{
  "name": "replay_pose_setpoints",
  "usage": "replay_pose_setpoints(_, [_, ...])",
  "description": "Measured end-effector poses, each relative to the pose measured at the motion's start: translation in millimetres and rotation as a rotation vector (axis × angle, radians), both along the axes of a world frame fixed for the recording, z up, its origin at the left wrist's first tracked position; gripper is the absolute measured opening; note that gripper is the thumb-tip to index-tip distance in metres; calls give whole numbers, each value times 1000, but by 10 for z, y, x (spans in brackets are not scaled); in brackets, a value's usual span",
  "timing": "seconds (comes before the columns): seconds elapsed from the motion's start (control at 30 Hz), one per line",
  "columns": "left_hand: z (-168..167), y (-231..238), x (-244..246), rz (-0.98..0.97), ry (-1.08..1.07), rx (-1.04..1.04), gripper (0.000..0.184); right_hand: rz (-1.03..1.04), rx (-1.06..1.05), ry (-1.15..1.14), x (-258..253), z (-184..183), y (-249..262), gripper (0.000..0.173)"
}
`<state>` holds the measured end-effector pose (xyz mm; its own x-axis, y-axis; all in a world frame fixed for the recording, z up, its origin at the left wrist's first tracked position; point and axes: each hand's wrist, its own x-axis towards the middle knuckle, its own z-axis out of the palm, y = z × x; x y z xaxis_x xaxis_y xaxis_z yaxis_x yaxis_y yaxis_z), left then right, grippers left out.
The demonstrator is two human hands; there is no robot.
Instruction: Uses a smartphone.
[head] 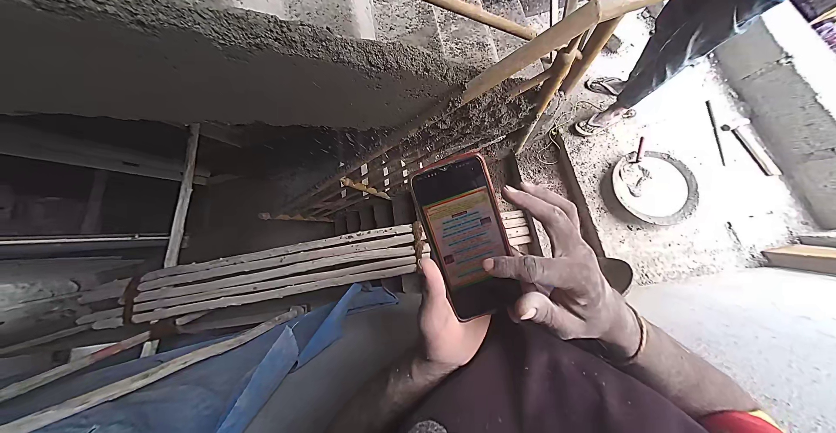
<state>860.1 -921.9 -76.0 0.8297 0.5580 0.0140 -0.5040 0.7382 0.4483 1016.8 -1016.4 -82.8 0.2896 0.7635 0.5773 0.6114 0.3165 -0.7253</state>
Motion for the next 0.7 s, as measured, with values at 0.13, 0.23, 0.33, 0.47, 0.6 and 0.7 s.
replay_pose_setpoints(0.13, [14, 0, -3, 0, 16, -6, 60, -16, -1, -6, -6, -3, -2, 49])
replay_pose_setpoints(0.23, [20, -9, 8, 4, 13, -4, 60, -11, 1, -4, 1, 5, -5, 49])
replay_pose_setpoints(0.33, [26, -29, 10, 18, 21, -6, 59, -10, 3, 6, -4, 6, -17, 48])
replay_pose_setpoints(0.47, [18, -65, 8, 24, 28, -6, 60, -9, 5, 2, -7, 8, -52, 48])
replay_pose_setpoints(0.6, [3, -93, 4, 16, 11, 4, 59, -10, 15, 5, -5, 6, -91, 48])
replay_pose_setpoints(0.7, [8, -120, 6, 18, 9, 3, 60, -12, 12, 3, -9, 9, -121, 48])
